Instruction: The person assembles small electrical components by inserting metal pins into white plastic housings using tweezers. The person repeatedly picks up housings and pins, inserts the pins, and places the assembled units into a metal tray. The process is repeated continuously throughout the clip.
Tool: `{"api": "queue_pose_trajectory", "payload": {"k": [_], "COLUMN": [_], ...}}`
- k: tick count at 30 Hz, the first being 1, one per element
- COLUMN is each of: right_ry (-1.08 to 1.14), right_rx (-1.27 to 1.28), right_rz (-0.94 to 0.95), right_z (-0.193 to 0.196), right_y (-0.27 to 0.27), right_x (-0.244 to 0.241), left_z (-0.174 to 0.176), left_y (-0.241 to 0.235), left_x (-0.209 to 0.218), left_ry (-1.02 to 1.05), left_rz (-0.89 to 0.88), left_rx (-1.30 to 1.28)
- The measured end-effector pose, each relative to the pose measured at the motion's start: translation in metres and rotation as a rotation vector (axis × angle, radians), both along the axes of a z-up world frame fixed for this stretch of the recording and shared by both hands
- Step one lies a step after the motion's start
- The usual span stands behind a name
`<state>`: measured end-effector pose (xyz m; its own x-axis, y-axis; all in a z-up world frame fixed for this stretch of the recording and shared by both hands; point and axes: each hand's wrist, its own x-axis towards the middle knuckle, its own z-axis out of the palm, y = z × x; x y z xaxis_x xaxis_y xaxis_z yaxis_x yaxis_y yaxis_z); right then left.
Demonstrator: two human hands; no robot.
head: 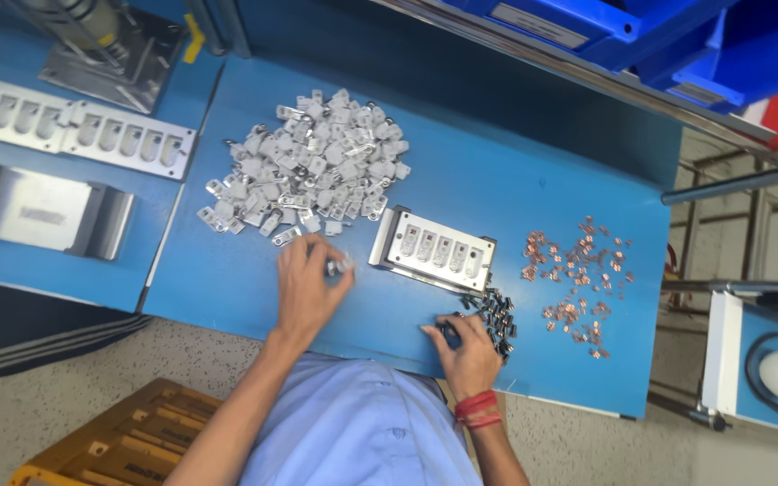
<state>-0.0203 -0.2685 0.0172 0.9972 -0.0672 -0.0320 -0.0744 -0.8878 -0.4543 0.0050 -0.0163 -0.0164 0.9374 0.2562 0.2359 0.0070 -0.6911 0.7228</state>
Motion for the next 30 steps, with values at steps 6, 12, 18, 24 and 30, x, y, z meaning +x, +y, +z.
{"api": "queue_pose_trajectory", "payload": {"k": [6, 12, 18, 24, 30], "right_ry": [-0.031, 0.092, 0.098, 0.196, -0.038], "right_rx": [0.386, 0.672, 0.870, 0.954, 0.544], "right_rz": [0.171, 0.134, 0.041, 0.024, 0.524], "right_z": [0.011, 0.001, -0.011, -0.012, 0.023], "right_y": [0.027, 0.040, 0.050, 0.041, 0.010], "right_x": [0.000, 0.005, 0.013, 0.017, 0.023], "left_z": [0.020, 0.025, 0.040, 0.052, 0.047], "left_y": [-0.016, -0.017, -0.033, -0.049, -0.054], "left_x": [-0.022, -0.014, -0.019, -0.024, -0.026], "left_ry": [0.273, 0.304, 0.235, 0.500, 0.334], "left_rz": [-0.209, -0.282, -0.281, -0.172, -0.195], "left_rx": [-0.614, -0.476, -0.574, -0.789, -0.681]}}
